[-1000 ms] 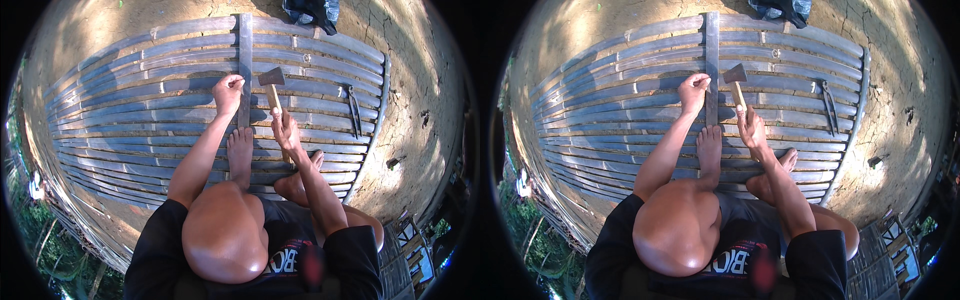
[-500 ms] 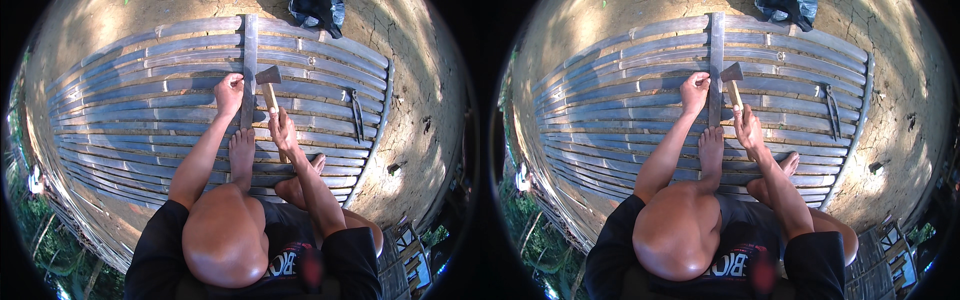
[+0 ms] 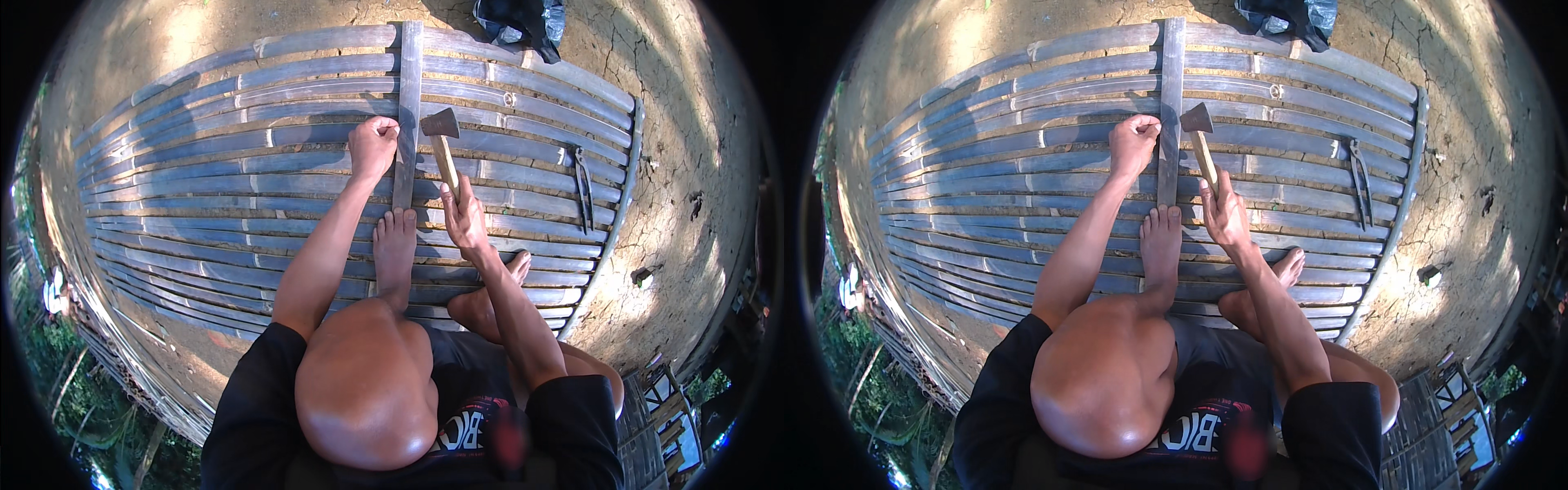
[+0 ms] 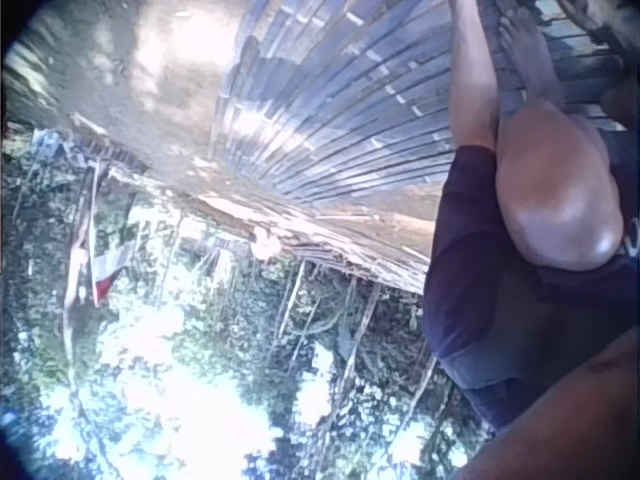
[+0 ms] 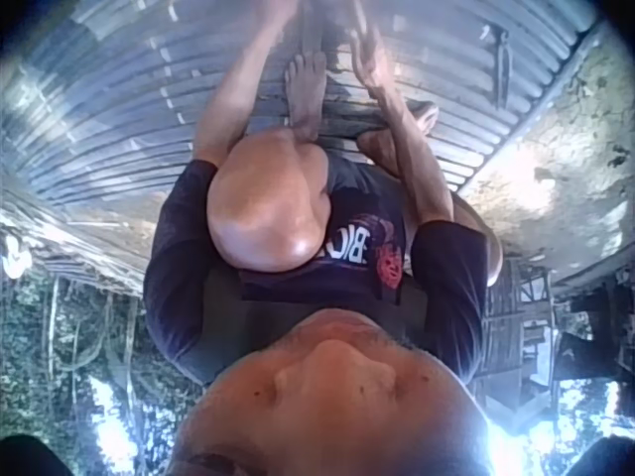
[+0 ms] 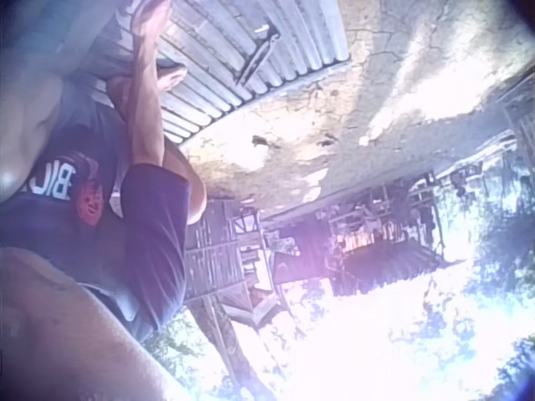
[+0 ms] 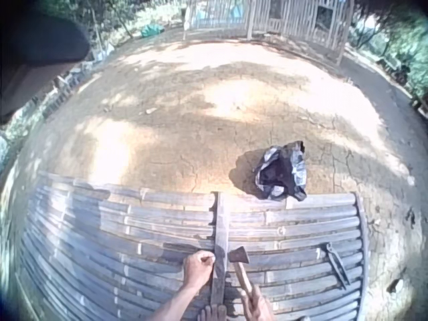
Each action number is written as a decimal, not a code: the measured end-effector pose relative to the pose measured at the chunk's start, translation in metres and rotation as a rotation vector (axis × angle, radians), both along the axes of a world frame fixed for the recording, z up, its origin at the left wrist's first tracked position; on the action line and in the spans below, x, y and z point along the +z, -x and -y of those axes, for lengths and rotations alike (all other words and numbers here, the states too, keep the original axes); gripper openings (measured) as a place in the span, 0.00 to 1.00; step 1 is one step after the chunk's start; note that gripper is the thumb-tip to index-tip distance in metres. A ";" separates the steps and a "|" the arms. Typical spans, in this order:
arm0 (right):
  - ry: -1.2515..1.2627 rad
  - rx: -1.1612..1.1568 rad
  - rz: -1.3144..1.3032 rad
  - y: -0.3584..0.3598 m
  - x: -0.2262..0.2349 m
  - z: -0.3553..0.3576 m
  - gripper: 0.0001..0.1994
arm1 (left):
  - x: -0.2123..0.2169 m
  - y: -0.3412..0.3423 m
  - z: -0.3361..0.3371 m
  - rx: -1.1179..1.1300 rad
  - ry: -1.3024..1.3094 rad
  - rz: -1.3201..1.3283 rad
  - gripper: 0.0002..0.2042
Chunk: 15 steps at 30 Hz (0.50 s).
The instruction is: The person is assembling a bamboo lattice by laying thin strips across a perpendicular wood piece and driving nails into them using a small hatchet.
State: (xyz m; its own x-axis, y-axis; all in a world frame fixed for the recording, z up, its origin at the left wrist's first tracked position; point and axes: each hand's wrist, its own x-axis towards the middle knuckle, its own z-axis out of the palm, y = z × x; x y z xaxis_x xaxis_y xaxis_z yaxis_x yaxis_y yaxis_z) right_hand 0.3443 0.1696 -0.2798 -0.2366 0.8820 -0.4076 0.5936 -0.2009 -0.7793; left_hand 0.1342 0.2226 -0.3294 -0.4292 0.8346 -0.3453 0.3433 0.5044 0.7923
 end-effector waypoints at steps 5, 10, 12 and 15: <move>0.094 0.103 0.037 0.009 0.012 -0.016 0.20 | -0.004 0.001 0.004 0.014 -0.059 -0.003 0.05; 0.049 0.114 0.038 0.011 0.005 -0.017 0.20 | -0.007 0.001 0.005 0.012 -0.083 0.016 0.05; 0.071 0.111 0.038 0.011 0.004 -0.019 0.20 | -0.010 0.004 0.003 0.005 -0.108 0.029 0.06; 0.088 0.120 0.041 0.012 0.006 -0.020 0.20 | -0.015 0.013 0.001 -0.014 -0.064 0.093 0.06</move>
